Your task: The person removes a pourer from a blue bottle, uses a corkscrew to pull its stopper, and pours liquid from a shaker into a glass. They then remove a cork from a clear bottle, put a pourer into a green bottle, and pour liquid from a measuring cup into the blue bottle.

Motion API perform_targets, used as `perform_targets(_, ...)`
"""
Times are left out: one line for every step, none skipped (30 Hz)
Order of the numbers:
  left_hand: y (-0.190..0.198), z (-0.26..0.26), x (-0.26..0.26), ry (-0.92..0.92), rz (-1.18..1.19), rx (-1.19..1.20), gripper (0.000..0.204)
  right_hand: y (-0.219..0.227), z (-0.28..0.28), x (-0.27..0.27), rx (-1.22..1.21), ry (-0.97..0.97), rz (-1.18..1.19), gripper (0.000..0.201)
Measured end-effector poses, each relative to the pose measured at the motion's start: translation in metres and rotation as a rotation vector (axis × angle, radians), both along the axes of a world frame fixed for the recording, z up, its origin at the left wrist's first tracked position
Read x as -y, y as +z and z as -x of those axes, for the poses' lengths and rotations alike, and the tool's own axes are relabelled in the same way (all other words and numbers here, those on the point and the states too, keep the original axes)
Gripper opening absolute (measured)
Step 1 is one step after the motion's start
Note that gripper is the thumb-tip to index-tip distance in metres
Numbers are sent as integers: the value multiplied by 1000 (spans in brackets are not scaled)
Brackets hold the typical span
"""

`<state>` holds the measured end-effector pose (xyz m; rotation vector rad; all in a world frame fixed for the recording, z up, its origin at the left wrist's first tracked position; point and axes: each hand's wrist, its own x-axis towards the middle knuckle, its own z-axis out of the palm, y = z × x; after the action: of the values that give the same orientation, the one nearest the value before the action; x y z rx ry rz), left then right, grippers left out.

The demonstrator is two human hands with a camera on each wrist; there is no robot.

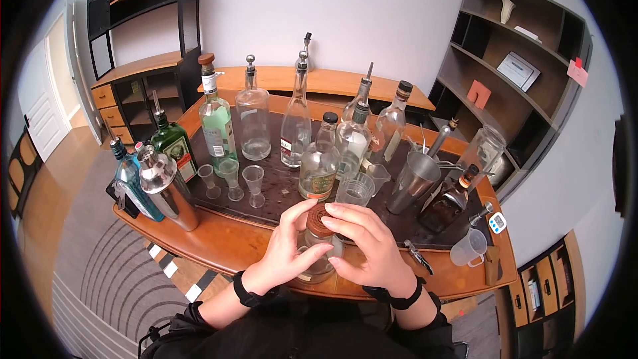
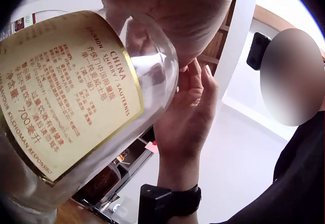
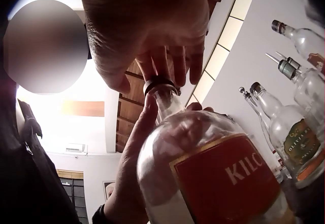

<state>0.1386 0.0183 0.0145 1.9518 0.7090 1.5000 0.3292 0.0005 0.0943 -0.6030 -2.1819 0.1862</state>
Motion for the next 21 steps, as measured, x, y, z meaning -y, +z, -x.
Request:
perform_targets(-5,-1,0,-3,2,30,75,1,0,-1,2,2,1,54)
perform_targets(-8,-1,-1,-4,4,60,76,2,0,-2,0,7,-8,54)
perform_targets(-6,-1,0,1,6,63,76,2,1,-3,-3,13,-17,53)
perform_targets(-2,-2,-1,-15,-45,67,74,2,2,-4,1,18,-15,53)
perform_targets(0,-1,-1,-30,-97,70,73,2,3,-4,6,15,-16,52)
perform_targets(-1,-1,-1,-25,-96,73,73,1,3,-4,10,11,-16,52)
perform_targets(-4,0,-2,-26,-103,62,71,-1,5,-3,13,16,-14,52)
perform_targets(-6,1,-2,-28,-109,51,69,-3,6,-3,-16,12,-1,51)
perform_targets(-5,1,-2,-24,-107,52,69,-5,7,-2,-46,7,12,51)
perform_targets(-3,2,-3,-27,-119,45,68,-6,7,-3,-45,10,13,51)
perform_targets(-1,2,-3,-31,-131,37,68,-6,7,-3,-53,16,25,51)
perform_targets(0,2,-3,-29,-130,38,68,-6,6,-3,-62,21,38,50)
perform_targets(2,1,-3,-45,-117,51,68,-6,5,-4,-62,21,39,50)
perform_targets(2,1,-3,-62,-105,64,68,-6,4,-6,-53,39,36,52)
perform_targets(2,0,-3,-64,-104,63,68,-7,2,-7,-46,55,33,53)
perform_targets(2,0,-2,-57,-111,62,68,-8,-1,-7,-48,53,33,53)
perform_targets(2,-1,-2,-49,-120,62,68,-9,-5,-7,-80,60,92,55)
perform_targets(-2,-1,-3,-49,-121,61,68,-10,-9,-8,-113,69,152,57)
perform_targets(-9,0,-6,-92,-69,82,69,-14,-15,-10,-134,39,188,59)
perform_targets(-12,1,-7,-134,-17,103,71,-24,-19,-15,-234,5,245,57)
perform_targets(-8,2,-4,-131,-20,103,71,-25,-23,-15,-239,-11,321,54)
